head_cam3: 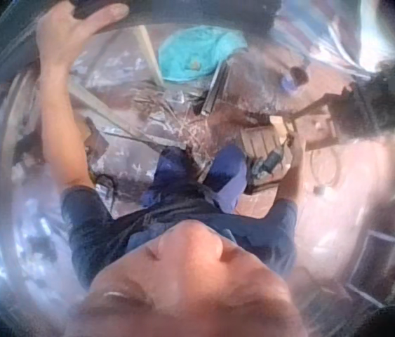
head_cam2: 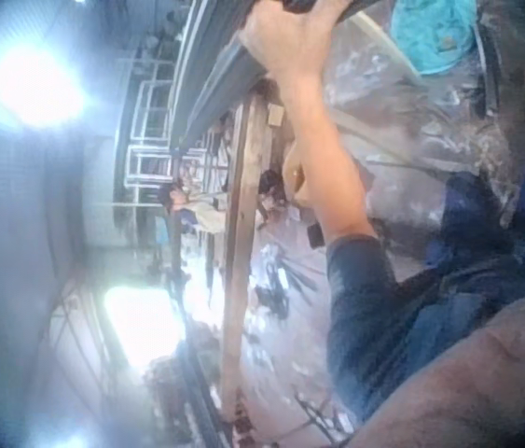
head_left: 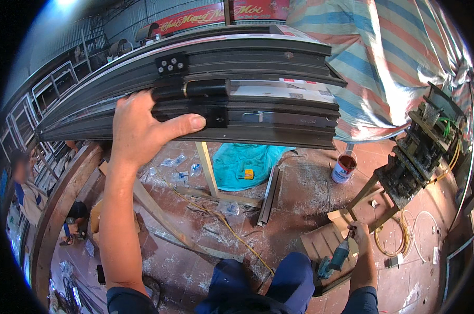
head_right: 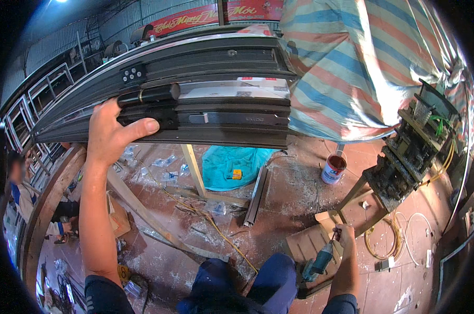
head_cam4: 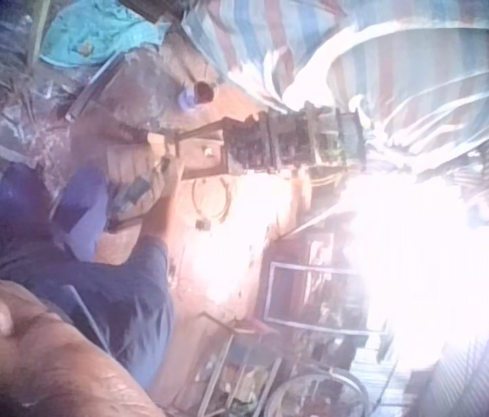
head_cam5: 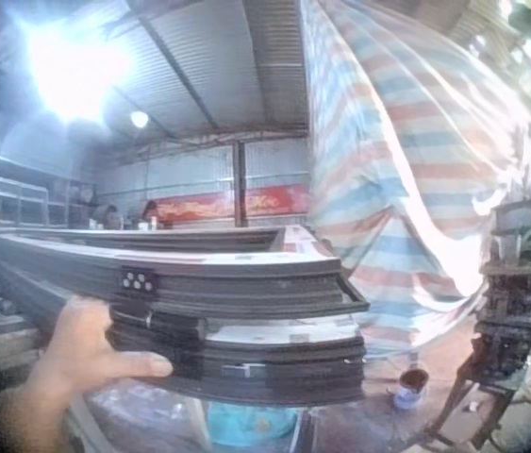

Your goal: The person assembles a window frame by aligning metal profiles and inserting a black rubber seal into the frame's groove. They then use a power drill to secure the frame components together.

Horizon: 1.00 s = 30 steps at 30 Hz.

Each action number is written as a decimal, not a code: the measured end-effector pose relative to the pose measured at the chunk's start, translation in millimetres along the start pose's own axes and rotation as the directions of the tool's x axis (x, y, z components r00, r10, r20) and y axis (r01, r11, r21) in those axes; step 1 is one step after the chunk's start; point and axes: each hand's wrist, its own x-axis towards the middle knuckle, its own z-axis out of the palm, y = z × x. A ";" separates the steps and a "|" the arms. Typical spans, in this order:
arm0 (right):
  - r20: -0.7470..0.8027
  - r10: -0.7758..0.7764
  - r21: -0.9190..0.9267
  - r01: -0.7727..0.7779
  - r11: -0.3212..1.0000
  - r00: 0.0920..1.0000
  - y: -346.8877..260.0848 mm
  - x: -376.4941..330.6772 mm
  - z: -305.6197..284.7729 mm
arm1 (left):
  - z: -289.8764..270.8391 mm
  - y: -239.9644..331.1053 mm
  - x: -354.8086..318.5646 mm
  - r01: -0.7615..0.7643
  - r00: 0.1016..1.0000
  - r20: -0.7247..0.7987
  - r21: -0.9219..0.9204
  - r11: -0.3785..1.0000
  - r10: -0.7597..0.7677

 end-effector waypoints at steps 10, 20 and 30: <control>0.116 0.115 -0.039 -0.111 0.993 0.987 0.9 -5.2 -32.7 | 0.3 -4.6 0.4 0.011 1.000 0.005 0.078 0.997 -0.011; 0.126 0.062 0.030 -0.066 0.997 0.990 9.3 -32.5 -22.6 | 1.8 -3.0 -0.5 -0.021 1.000 -0.014 0.179 0.984 0.024; -0.536 -0.409 0.009 0.490 0.872 0.738 11.9 -41.2 -52.8 | 6.2 -0.3 -1.3 -0.050 0.998 -0.027 0.197 0.979 0.056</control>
